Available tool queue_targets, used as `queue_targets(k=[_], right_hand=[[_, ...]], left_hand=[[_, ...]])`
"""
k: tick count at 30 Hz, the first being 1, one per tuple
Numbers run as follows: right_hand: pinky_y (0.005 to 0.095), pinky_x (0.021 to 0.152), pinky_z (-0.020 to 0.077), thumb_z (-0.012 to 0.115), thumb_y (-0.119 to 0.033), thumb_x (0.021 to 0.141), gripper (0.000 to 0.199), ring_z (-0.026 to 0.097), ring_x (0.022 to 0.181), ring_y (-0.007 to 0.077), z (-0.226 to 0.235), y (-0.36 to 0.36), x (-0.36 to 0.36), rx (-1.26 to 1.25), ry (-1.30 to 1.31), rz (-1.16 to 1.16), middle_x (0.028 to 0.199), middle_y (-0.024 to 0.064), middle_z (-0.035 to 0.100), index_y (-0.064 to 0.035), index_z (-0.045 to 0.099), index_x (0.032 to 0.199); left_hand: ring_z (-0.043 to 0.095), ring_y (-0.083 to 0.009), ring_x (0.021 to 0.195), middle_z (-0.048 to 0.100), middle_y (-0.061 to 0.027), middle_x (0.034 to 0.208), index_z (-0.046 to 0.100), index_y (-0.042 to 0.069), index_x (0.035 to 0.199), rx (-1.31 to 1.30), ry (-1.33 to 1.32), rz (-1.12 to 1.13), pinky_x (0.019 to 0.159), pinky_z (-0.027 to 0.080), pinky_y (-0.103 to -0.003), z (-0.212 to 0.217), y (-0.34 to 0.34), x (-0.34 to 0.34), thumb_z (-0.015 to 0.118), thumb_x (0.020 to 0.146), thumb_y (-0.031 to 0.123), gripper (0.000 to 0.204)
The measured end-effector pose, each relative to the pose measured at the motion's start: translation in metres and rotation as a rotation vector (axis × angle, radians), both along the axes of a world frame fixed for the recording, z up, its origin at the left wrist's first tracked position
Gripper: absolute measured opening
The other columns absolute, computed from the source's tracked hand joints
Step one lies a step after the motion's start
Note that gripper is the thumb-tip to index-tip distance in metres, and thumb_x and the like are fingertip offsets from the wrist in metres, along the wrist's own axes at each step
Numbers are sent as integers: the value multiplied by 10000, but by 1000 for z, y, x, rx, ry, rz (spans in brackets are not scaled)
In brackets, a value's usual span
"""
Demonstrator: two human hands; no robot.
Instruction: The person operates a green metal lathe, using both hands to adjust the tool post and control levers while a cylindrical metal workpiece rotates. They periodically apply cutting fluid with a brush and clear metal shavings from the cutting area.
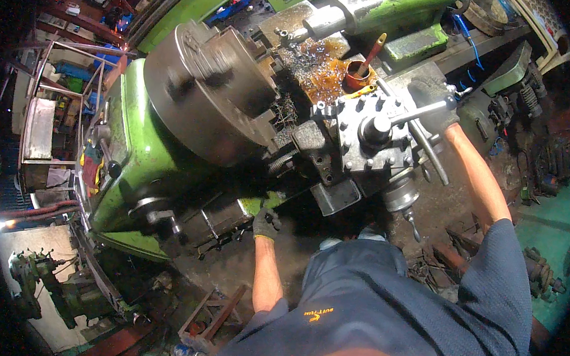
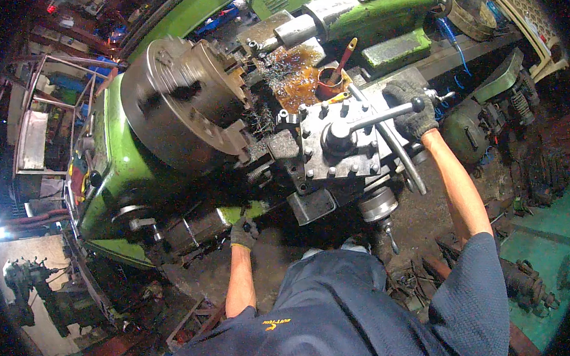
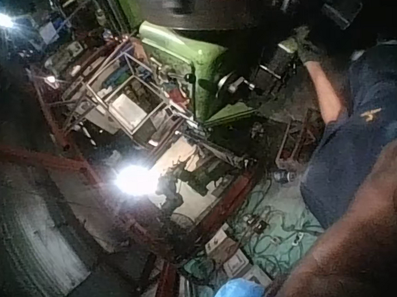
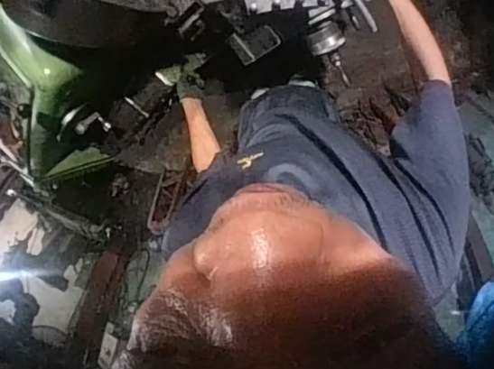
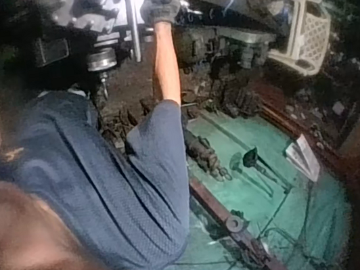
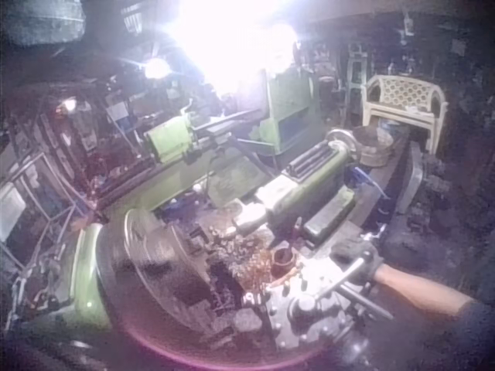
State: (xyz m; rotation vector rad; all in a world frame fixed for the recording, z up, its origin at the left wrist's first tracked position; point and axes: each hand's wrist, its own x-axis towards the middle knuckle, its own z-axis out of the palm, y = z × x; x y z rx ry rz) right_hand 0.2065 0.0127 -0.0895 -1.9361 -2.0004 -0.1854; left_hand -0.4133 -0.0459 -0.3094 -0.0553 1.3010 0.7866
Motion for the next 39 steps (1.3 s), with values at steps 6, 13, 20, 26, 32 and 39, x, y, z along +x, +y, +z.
queue_targets(k=[6, 13, 20, 26, 32, 39], right_hand=[[434, 994, 478, 610, -113, 827, 247, 617, 1127, 349, -16, 0, 11, 33, -7, 20, 1173, 157, 659, -83, 669, 1064], [427, 991, 485, 628, -120, 814, 253, 625, 1123, 343, -13, 0, 10, 96, 34, 69, 1161, 161, 668, -83, 681, 1058], [431, 973, 499, 658, -115, 800, 263, 634, 1103, 350, -13, 0, 8, 17, 31, 28, 1170, 148, 666, -92, 684, 1061], [439, 982, 496, 657, -118, 805, 307, 626, 1134, 353, -7, 2, 8, 46, -17, 70, 1205, 154, 660, -101, 683, 1110], [458, 1028, 457, 675, -140, 803, 369, 592, 1184, 361, -4, -5, 9, 13, 33, 51, 1246, 165, 644, -93, 668, 1168], [451, 1033, 453, 655, -98, 774, 375, 579, 1180, 376, 21, -6, -6, 2, 78, 70, 1229, 173, 642, -71, 667, 1148]], left_hand=[[477, -207, 446, 564, -56, 609, 573, 136, 706, -13, 37, -17, 385, 355, -306, 0, 3, 3, 651, 885, 327, 273], [445, -190, 408, 550, -54, 583, 551, 141, 708, -39, 207, 11, 365, 339, -316, 27, 4, 23, 689, 856, 258, 234], [454, -170, 416, 548, -59, 584, 561, 113, 726, -19, 226, -28, 366, 348, -299, 29, 2, 21, 699, 832, 210, 200], [453, -167, 417, 577, -65, 624, 577, 103, 767, -19, 353, -107, 365, 362, -305, 28, -2, 23, 702, 840, 196, 172], [476, -186, 459, 572, -48, 690, 579, 125, 885, -136, 354, -204, 392, 415, -334, -117, -101, 0, 649, 880, 129, 70], [536, -262, 589, 535, -73, 722, 564, 129, 943, -119, 288, -225, 518, 453, -486, -192, -103, 23, 625, 923, 226, 116]])
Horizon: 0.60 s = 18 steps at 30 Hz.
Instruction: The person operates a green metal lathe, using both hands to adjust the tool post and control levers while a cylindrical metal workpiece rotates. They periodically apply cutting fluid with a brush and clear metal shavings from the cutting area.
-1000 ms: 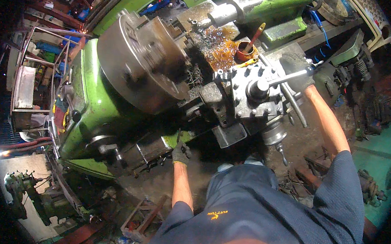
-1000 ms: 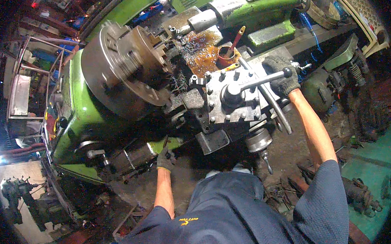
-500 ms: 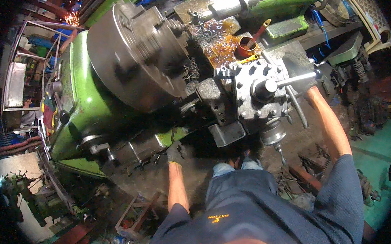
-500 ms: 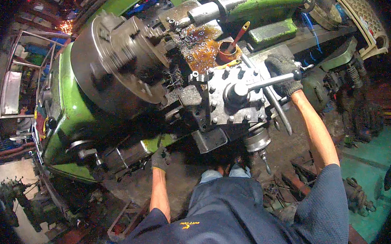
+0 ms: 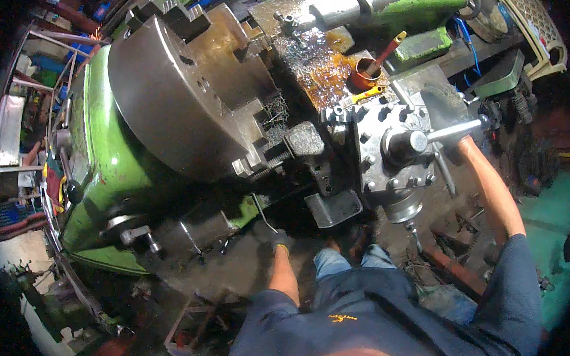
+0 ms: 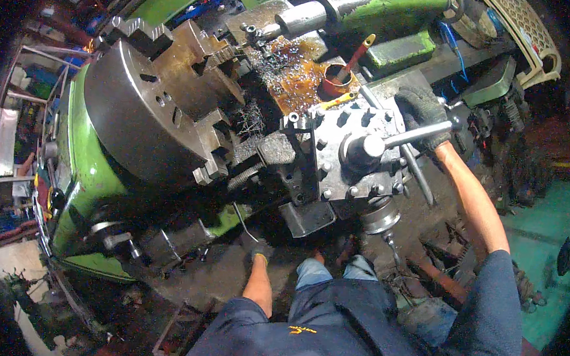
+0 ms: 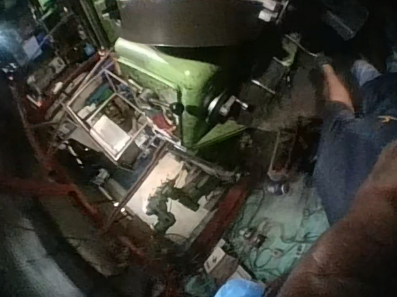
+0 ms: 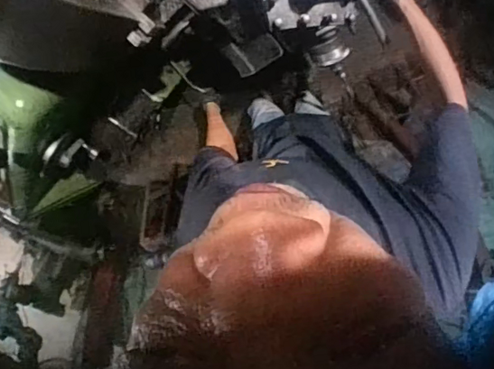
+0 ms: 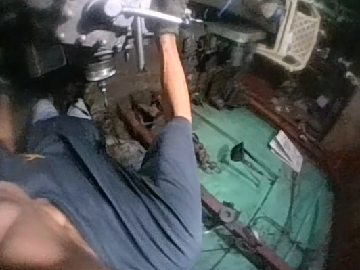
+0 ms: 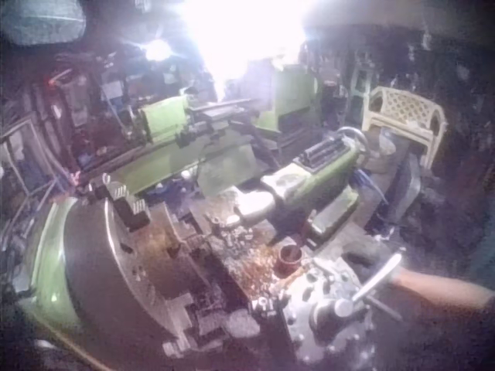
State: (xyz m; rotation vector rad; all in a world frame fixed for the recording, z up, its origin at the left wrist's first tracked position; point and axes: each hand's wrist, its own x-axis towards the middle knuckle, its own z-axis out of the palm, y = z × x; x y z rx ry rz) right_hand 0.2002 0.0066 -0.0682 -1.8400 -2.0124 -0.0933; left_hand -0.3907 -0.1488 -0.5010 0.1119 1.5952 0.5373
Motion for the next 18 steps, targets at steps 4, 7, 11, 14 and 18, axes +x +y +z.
queue_targets(k=[4, 7, 11, 14, 18], right_hand=[[457, 1017, 461, 649, -134, 794, 346, 597, 1155, 374, -10, 2, 3, -44, 3, -45, 1213, 168, 650, -83, 673, 1135], [461, 1000, 470, 649, -148, 802, 328, 610, 1135, 374, -36, 5, 17, -33, -132, -28, 1203, 166, 657, -91, 680, 1123], [459, 980, 480, 638, -172, 813, 297, 618, 1117, 368, -46, 6, 24, -17, -143, -35, 1196, 158, 662, -96, 687, 1097], [453, 990, 469, 618, -189, 818, 288, 613, 1118, 356, -40, 10, 24, -107, -188, -62, 1184, 153, 665, -96, 691, 1081], [431, 1041, 445, 601, -175, 807, 334, 597, 1160, 340, -33, 4, 20, -51, -51, -83, 1197, 145, 661, -100, 685, 1121]], left_hand=[[610, -308, 825, 633, -121, 917, 604, 107, 1120, 35, 530, -355, 734, 492, -509, -11, -20, -5, 621, 924, 256, 246], [620, -314, 949, 657, -140, 1036, 604, 58, 1194, 249, 824, -692, 837, 488, -471, 5, -29, -10, 627, 924, 215, 313], [635, -321, 1113, 690, -166, 1194, 603, -7, 1292, 730, 1203, -923, 974, 483, -420, 60, -32, -38, 636, 924, 160, 406], [653, -310, 1025, 694, -163, 1142, 654, 10, 1173, 869, 1075, -474, 918, 505, -403, 180, 20, -18, 619, 934, 162, 285], [625, -203, 994, 683, -130, 1047, 630, -51, 1221, 1020, 1204, -267, 908, 496, -343, 377, 98, -14, 607, 985, 196, 343]])
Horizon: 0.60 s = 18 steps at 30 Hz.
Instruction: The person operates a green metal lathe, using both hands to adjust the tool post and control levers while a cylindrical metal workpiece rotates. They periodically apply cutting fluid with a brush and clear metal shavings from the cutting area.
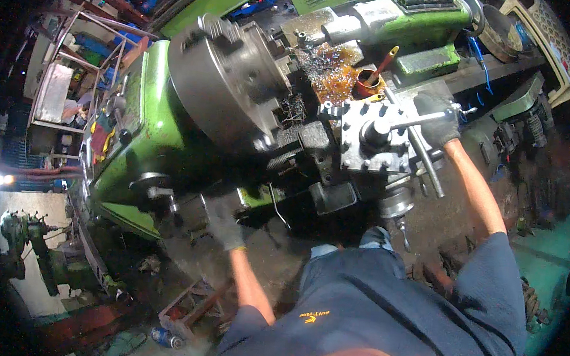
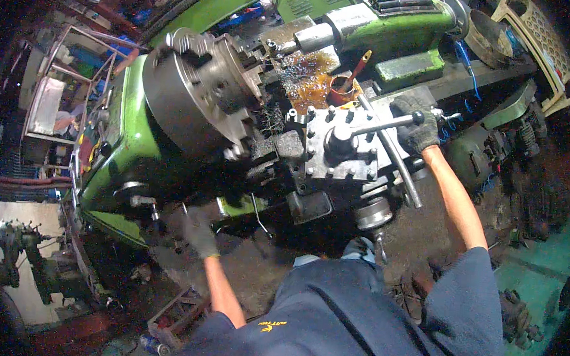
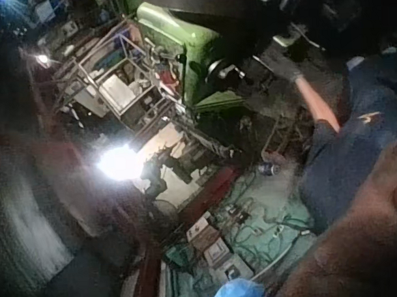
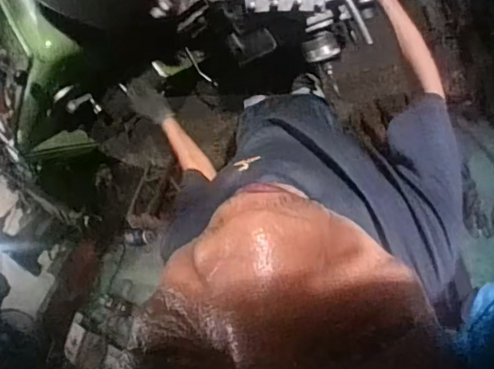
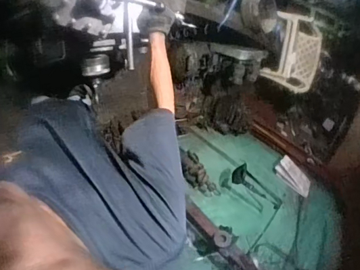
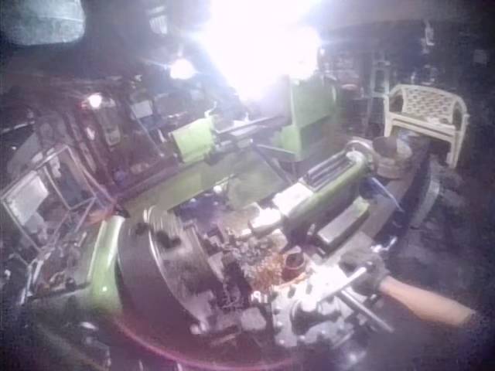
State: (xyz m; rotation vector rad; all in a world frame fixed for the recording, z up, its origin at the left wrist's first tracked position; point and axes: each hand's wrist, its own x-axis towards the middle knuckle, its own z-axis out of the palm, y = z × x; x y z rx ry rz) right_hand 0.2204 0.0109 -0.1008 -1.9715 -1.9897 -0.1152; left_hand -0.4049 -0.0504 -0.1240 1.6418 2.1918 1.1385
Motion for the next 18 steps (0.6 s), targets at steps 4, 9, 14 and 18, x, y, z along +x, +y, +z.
queue_targets(k=[4, 9, 14, 18], right_hand=[[432, 1028, 455, 582, -118, 803, 290, 597, 1133, 355, 11, -4, -6, 89, 74, 50, 1166, 154, 661, -83, 674, 1076], [456, 1012, 457, 574, -108, 834, 249, 595, 1107, 381, 22, -8, -11, 83, 198, 66, 1146, 173, 659, -77, 665, 1063], [424, 969, 488, 572, -58, 770, 302, 620, 1098, 342, 28, -6, -9, 56, 185, 35, 1131, 141, 674, -103, 679, 1049], [459, 922, 485, 562, -48, 751, 251, 610, 1014, 385, 35, -6, -14, 90, 169, 94, 1039, 161, 665, -87, 650, 983]], left_hand=[[627, -308, 937, 666, -164, 1015, 662, -23, 1054, 437, 227, 6, 867, 493, -394, 151, 68, -7, 608, 964, 166, 216], [623, -265, 912, 671, -129, 989, 680, -5, 1042, 569, 464, -77, 833, 487, -387, 218, 156, -30, 635, 965, 251, 270], [613, -246, 866, 674, -115, 899, 688, 0, 1023, 487, 144, -50, 790, 473, -373, 196, 198, -65, 622, 973, 271, 284], [614, -269, 852, 664, -144, 883, 659, -6, 1015, 580, 280, 50, 782, 466, -382, 212, 218, -82, 639, 926, 390, 407]])
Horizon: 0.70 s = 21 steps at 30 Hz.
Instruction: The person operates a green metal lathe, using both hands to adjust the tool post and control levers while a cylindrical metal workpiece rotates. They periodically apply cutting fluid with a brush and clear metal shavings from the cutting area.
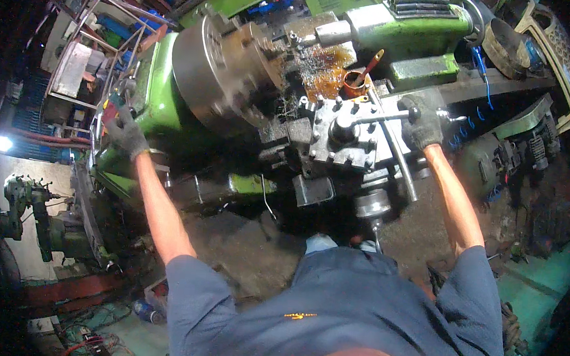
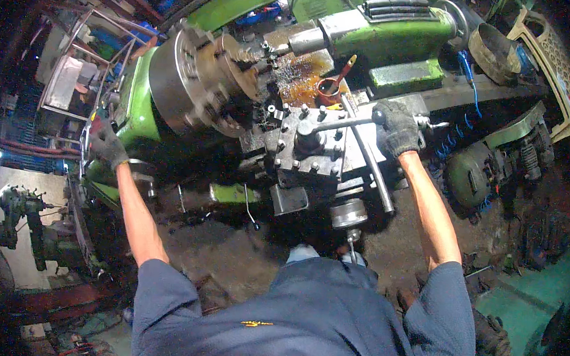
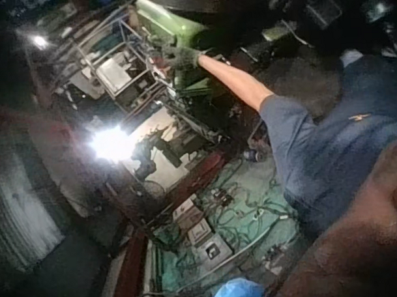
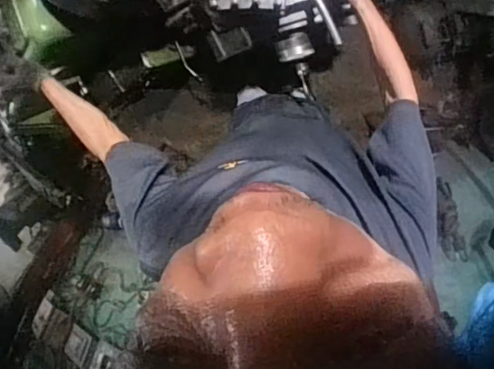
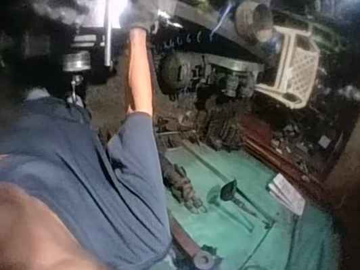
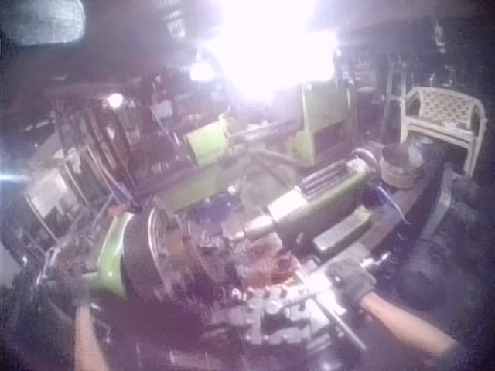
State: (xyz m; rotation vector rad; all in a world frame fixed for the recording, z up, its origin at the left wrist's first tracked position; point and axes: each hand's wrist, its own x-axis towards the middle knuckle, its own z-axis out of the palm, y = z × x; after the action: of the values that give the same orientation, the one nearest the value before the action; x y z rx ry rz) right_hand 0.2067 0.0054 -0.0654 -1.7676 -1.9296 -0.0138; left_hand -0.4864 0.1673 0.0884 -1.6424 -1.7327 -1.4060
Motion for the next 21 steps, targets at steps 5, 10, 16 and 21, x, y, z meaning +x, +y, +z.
queue_targets(k=[5, 10, 16, 21], right_hand=[[452, 930, 490, 583, -70, 766, 264, 613, 1045, 368, 1, -1, 2, 11, -15, 5, 1076, 150, 667, -94, 661, 1017], [450, 955, 479, 599, -125, 829, 250, 611, 1066, 365, -7, -2, -2, 20, -3, -21, 1103, 150, 665, -112, 659, 1071], [428, 951, 504, 648, -194, 861, 283, 625, 1125, 320, -30, 5, 12, -8, -73, -29, 1190, 110, 675, -154, 675, 1140], [440, 964, 490, 611, -214, 883, 252, 621, 1101, 374, -23, 4, 3, 41, -3, -39, 1134, 165, 675, -132, 681, 1111]], left_hand=[[647, -401, 950, 684, -246, 991, 662, -1, 993, -509, 272, 196, 826, 481, -477, 18, 31, 14, 535, 919, 544, 565], [635, -445, 1080, 682, -279, 1065, 720, 30, 1025, -938, 480, 328, 914, 476, -545, 23, 78, -32, 374, 971, 505, 590], [669, -386, 894, 718, -186, 881, 733, 26, 875, -801, 615, 336, 769, 501, -497, 9, 113, -49, 376, 985, 453, 567], [628, -321, 746, 681, -131, 777, 746, 61, 832, -933, 1059, 362, 655, 486, -462, 14, 117, -50, 472, 946, 392, 445]])
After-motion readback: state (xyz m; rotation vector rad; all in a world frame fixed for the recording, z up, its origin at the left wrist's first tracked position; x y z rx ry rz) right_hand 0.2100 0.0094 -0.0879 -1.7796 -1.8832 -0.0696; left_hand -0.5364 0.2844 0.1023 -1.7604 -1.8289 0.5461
